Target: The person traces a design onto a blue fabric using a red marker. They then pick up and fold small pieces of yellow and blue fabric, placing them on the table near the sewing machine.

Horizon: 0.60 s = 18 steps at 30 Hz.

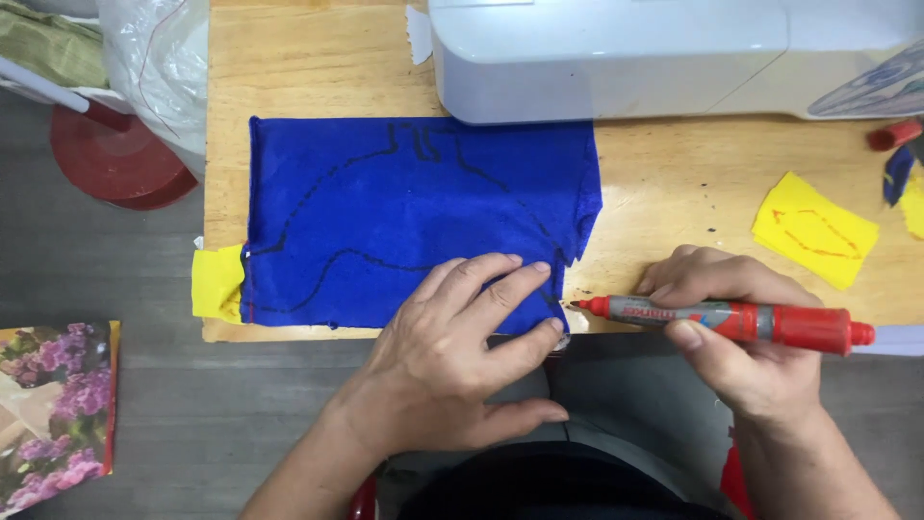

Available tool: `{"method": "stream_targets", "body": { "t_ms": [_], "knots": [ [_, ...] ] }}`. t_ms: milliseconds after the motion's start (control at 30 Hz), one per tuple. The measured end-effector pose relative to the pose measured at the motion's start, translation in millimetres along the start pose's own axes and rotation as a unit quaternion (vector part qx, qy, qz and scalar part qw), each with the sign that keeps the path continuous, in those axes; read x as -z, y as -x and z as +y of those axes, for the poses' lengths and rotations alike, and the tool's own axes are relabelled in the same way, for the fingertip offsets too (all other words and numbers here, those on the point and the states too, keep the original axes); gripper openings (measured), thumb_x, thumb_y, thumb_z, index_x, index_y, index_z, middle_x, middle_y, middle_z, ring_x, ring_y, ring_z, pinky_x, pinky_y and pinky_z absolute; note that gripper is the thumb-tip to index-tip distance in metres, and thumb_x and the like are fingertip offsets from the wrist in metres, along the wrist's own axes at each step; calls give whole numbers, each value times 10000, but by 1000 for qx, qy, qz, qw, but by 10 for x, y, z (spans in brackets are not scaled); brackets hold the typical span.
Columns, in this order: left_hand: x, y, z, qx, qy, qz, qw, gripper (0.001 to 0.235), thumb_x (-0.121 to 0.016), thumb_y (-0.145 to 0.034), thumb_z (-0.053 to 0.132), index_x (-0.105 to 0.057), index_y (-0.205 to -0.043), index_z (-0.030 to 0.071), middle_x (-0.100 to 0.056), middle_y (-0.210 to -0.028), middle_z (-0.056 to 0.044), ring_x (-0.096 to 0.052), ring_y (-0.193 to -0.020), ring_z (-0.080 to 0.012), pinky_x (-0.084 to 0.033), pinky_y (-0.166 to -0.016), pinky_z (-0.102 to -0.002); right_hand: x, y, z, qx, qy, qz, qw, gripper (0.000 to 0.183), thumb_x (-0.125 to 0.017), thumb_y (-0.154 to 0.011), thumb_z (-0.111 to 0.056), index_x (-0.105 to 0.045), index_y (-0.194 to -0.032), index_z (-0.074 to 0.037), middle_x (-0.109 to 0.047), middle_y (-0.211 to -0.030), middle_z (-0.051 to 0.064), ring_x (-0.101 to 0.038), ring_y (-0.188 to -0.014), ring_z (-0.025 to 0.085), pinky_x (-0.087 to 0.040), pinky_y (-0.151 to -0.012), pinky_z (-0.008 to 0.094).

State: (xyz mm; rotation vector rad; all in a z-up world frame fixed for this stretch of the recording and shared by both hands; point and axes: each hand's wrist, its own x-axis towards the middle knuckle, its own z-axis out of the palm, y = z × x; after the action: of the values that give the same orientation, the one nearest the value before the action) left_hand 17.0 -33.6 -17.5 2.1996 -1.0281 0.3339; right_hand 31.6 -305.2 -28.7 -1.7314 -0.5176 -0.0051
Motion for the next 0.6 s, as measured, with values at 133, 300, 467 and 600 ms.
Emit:
{"method": "stream_targets", "body": {
  "t_ms": [133, 300, 467, 600],
  "knots": [
    [16, 11, 12, -5, 5, 1, 1000, 441, -740, -909, 475, -703, -1065, 65, -625, -1309, -273, -604, -1187, -478, -497, -919, -588, 12, 11, -10, -8, 16, 20, 1000, 195, -672, -894, -199, -660, -979, -25, -698, -913, 136, -735, -860, 269, -642, -907, 374],
    [5, 27, 43, -11, 3, 44, 999, 440, -749, -902, 474, -697, -983, 44, -657, -1235, -204, -628, -1119, -425, -494, -887, -553, -16, 4, -1, 42, 47, -33, 997, 195, -676, -875, -156, -657, -953, 22, -711, -896, 171, -710, -836, 280, -571, -863, 366],
    [9, 19, 96, 27, 28, 135, 990, 292, -775, -889, 305, -667, -893, 33, -708, -1122, -161, -675, -1012, -389, -508, -855, -485, 120, 218, 75, 2, -93, 95, 991, 184, -677, -928, -268, -633, -987, -99, -665, -955, 86, -718, -981, 281, -622, -1002, 418],
    [59, -62, 187, 115, 18, 181, 977, 110, -714, -941, 116, -705, -926, 7, -711, -1036, -138, -650, -969, -328, -520, -882, -430, 316, 384, 53, -6, -98, 147, 984, 175, -676, -940, -268, -632, -1016, -117, -675, -1009, 71, -718, -1033, 299, -613, -1031, 418]
  ]
}}
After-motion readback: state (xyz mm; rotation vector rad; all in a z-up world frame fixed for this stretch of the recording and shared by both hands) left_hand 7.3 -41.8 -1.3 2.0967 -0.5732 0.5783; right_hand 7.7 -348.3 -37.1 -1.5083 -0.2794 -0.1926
